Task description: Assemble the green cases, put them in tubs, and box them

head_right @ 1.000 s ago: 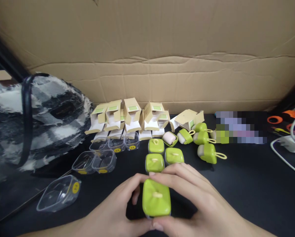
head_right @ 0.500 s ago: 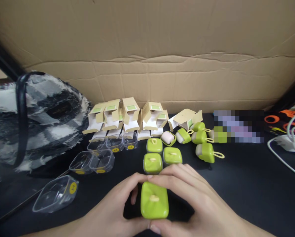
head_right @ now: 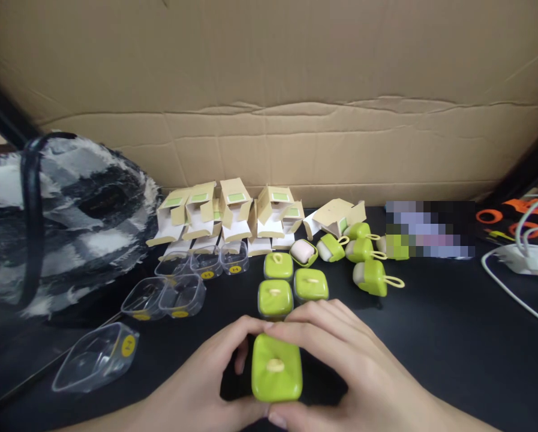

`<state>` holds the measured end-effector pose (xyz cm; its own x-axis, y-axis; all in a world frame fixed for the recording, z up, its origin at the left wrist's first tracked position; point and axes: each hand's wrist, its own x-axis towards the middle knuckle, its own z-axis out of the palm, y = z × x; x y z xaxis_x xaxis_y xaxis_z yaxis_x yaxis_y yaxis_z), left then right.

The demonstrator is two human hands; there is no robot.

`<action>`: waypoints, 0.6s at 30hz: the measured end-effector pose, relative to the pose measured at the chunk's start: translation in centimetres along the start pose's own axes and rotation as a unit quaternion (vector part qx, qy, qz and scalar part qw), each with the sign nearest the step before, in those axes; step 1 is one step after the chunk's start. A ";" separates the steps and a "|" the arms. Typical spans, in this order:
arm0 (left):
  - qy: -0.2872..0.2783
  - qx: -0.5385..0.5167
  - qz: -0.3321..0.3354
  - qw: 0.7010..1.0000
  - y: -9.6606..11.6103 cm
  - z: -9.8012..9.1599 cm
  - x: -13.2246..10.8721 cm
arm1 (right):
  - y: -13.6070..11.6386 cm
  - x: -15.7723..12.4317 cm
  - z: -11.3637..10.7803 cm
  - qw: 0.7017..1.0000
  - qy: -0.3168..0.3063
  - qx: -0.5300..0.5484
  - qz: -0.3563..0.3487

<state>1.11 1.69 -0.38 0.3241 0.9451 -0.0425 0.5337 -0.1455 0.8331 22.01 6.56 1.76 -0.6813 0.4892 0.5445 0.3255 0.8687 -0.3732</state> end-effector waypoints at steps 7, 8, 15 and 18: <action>0.000 0.013 -0.010 1.000 0.0 0.0 -0.1 | -0.1 -0.1 0.4 1.000 0.013 0.010 0.014; 0.002 0.017 -0.013 1.000 -0.1 0.0 -0.1 | 0.0 -0.1 0.5 1.000 0.011 0.013 0.017; 0.001 0.012 -0.004 1.000 -0.1 0.1 -0.1 | 0.0 -0.1 0.3 1.000 0.002 -0.004 0.005; -0.001 0.004 0.004 1.000 -0.1 0.1 0.0 | -0.1 0.0 0.3 1.000 -0.005 -0.007 0.006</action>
<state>1.13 1.64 -0.51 0.3308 0.9430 -0.0366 0.5371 -0.1563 0.8289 21.79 6.49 1.61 -0.6843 0.4989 0.5318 0.3425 0.8638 -0.3696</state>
